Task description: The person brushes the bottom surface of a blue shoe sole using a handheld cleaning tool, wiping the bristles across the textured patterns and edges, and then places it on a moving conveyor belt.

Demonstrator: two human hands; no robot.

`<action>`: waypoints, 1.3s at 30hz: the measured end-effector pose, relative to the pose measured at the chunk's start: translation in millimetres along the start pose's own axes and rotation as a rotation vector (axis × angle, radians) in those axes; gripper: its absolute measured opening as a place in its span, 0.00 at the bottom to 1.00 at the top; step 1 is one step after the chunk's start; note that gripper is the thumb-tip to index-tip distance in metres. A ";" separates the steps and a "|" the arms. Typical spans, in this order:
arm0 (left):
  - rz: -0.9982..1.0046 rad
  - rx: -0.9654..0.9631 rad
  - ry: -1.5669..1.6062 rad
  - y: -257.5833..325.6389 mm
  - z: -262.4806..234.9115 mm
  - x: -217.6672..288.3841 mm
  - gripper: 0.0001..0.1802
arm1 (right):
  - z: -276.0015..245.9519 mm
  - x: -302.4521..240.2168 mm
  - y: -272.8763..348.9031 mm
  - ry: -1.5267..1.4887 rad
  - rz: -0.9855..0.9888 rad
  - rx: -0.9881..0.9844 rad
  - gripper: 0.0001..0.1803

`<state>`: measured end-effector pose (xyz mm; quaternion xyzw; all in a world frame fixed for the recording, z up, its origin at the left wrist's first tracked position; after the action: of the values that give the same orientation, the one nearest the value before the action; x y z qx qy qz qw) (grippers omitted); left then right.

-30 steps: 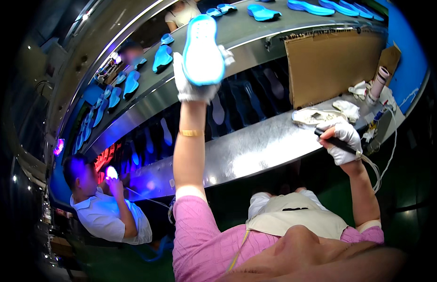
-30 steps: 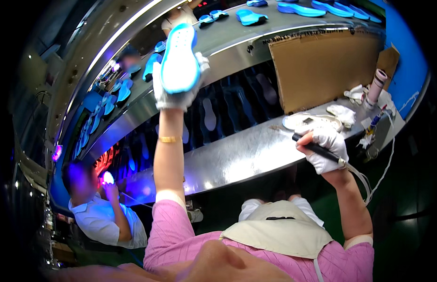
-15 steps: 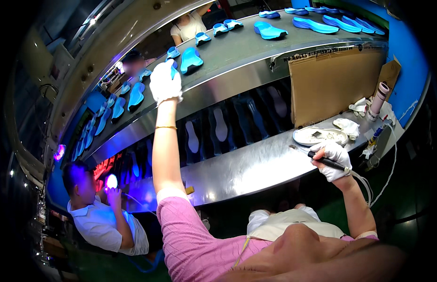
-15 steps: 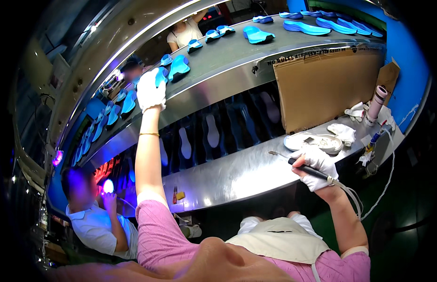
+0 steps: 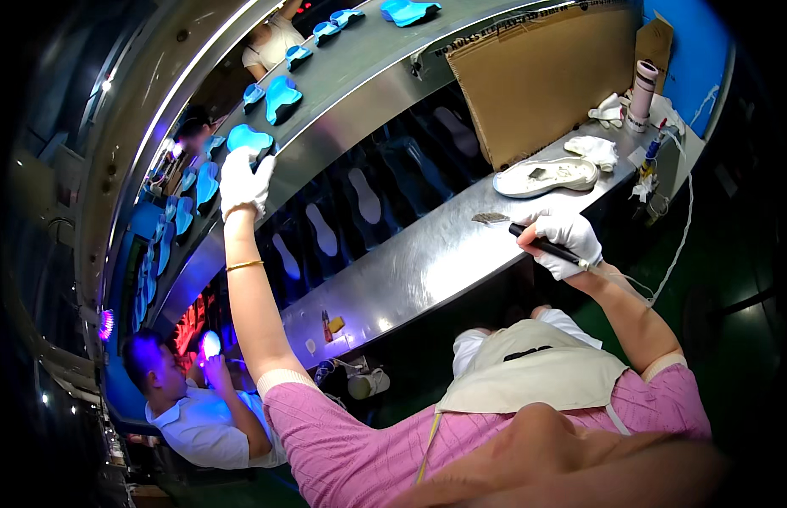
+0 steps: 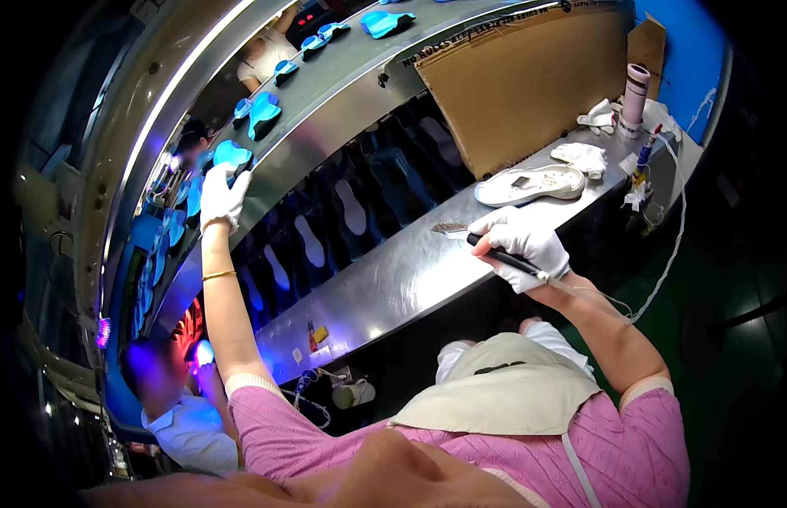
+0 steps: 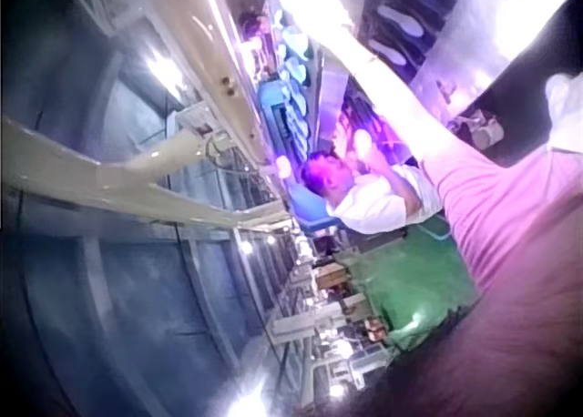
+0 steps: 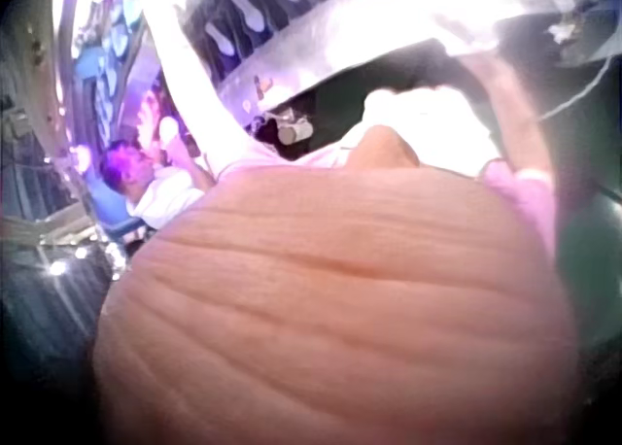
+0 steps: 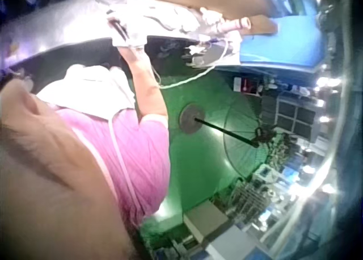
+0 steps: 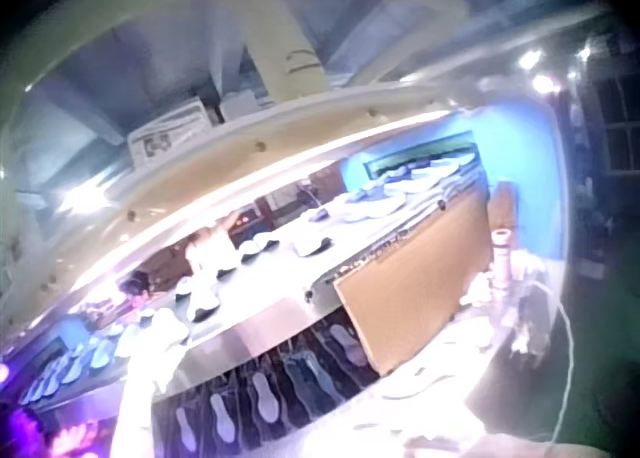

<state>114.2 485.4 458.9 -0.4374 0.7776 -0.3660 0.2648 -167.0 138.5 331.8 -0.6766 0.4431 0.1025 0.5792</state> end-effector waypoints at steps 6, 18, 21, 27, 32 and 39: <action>-0.289 0.239 0.957 40.6 -47.9 17.9 0.11 | -1.0 3.9 18.7 -0.031 0.074 -0.079 0.14; -0.290 -0.337 2.822 97.9 -62.0 177.8 0.22 | 10.5 25.0 39.8 -0.151 0.430 -0.101 0.12; -1.025 -0.385 2.620 159.6 28.2 250.7 0.26 | 4.9 -8.7 41.6 0.202 -0.166 -0.086 0.11; -1.658 -0.308 2.532 278.4 103.1 293.6 0.40 | 11.3 39.0 58.5 -0.312 0.505 0.001 0.09; -1.502 -0.695 2.605 277.5 52.0 330.5 0.52 | 22.0 83.0 77.8 -0.589 0.698 0.104 0.11; -1.382 -0.544 2.641 260.1 57.3 336.2 0.50 | 35.0 54.9 36.3 -0.421 0.525 0.094 0.08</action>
<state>-130.7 263.2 185.9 -0.1077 0.1403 -0.3822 -0.9070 -147.7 145.0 260.1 -0.4759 0.4772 0.3652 0.6422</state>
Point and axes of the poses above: each hand's wrist, its own y-axis away from the middle knuckle, its own z-axis out of the palm, x = y × z, the point moved 10 cm from there along -y, towards the middle knuckle, and after that the axes turned 7 degrees about x, right-handed, at the moved point
